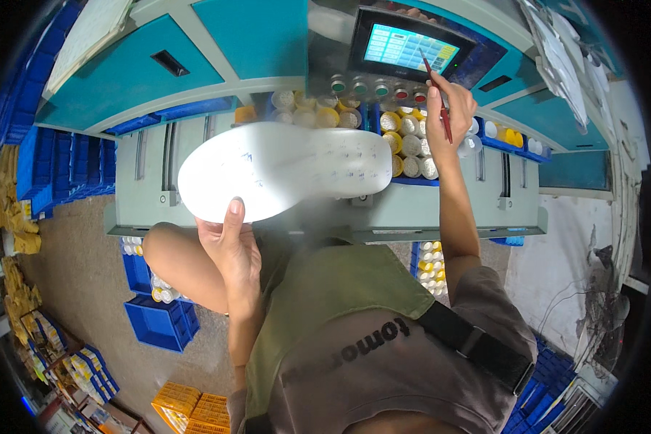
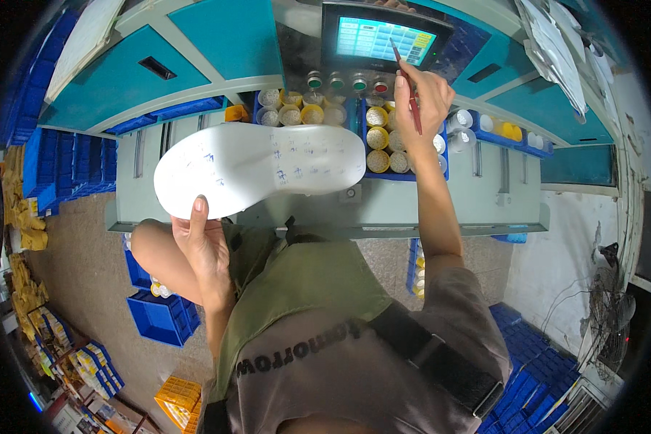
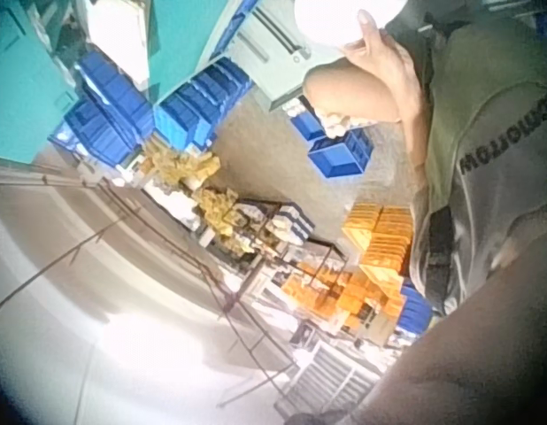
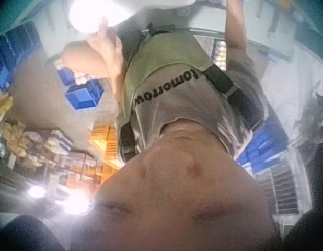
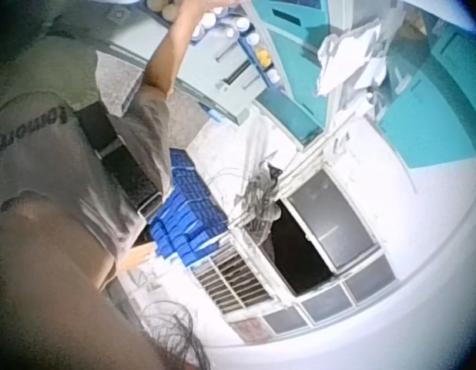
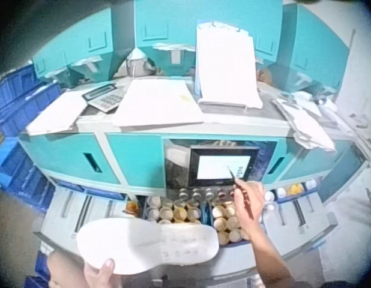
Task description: The person operates a machine touchscreen, then picks up a blue tray of white and yellow plastic cups. They use a green handheld tool to inspect the cups, then move to a table to separate the cups by color into different blue bins.
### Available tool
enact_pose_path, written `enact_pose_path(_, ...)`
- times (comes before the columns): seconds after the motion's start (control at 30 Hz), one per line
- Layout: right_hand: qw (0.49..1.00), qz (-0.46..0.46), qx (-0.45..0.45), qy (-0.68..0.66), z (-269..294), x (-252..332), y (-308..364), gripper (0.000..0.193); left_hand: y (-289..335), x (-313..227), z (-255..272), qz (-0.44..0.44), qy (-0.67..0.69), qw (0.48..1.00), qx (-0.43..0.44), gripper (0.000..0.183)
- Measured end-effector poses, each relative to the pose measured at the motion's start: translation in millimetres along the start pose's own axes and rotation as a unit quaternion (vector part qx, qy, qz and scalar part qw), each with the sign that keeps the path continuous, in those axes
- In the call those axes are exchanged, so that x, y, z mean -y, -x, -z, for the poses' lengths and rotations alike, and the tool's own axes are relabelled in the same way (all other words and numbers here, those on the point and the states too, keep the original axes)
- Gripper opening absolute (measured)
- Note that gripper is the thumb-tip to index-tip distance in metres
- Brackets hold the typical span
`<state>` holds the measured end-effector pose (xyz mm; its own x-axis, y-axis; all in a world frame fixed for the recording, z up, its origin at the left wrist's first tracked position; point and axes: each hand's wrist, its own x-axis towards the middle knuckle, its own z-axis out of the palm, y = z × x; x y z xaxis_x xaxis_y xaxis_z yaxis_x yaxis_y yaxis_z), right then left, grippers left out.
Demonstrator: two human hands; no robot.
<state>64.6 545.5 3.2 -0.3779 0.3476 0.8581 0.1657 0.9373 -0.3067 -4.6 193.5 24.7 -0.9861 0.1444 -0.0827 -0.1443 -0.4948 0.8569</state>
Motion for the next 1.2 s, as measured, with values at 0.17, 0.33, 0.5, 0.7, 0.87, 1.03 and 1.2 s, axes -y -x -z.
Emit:
enact_pose_path(0.17, 1.0, -0.013, 0.019, -0.001, 5, -3, 7, 0.019, 1, 0, -1, 0.003, 0.005, 1.0, 0.013, 0.051)
enact_pose_path(0.33, 1.0, -0.007, 0.002, 0.006, 5, -10, 11, 0.02, 2, 0, 0, 0.015, -0.011, 1.0, 0.001, 0.055)
enact_pose_path(0.5, 1.0, -0.008, -0.006, -0.007, 3, -13, 11, 0.022, 4, -5, -2, 0.007, -0.017, 1.0, 0.024, 0.053)
enact_pose_path(0.7, 1.0, 0.013, -0.005, 0.002, -3, -10, 6, 0.018, 2, -5, 4, 0.008, -0.028, 0.999, 0.017, 0.052)
enact_pose_path(0.87, 1.0, 0.024, 0.002, 0.001, -9, -12, 7, 0.017, 0, -3, 10, 0.019, -0.041, 0.999, 0.006, 0.052)
enact_pose_path(1.03, 1.0, 0.023, 0.003, 0.0, -8, -8, 6, 0.017, 1, -4, 9, 0.016, -0.041, 0.999, 0.003, 0.051)
enact_pose_path(1.2, 0.999, 0.033, -0.038, -0.01, -7, -6, -6, 0.017, 1, -4, 8, 0.014, -0.039, 0.999, 0.008, 0.051)
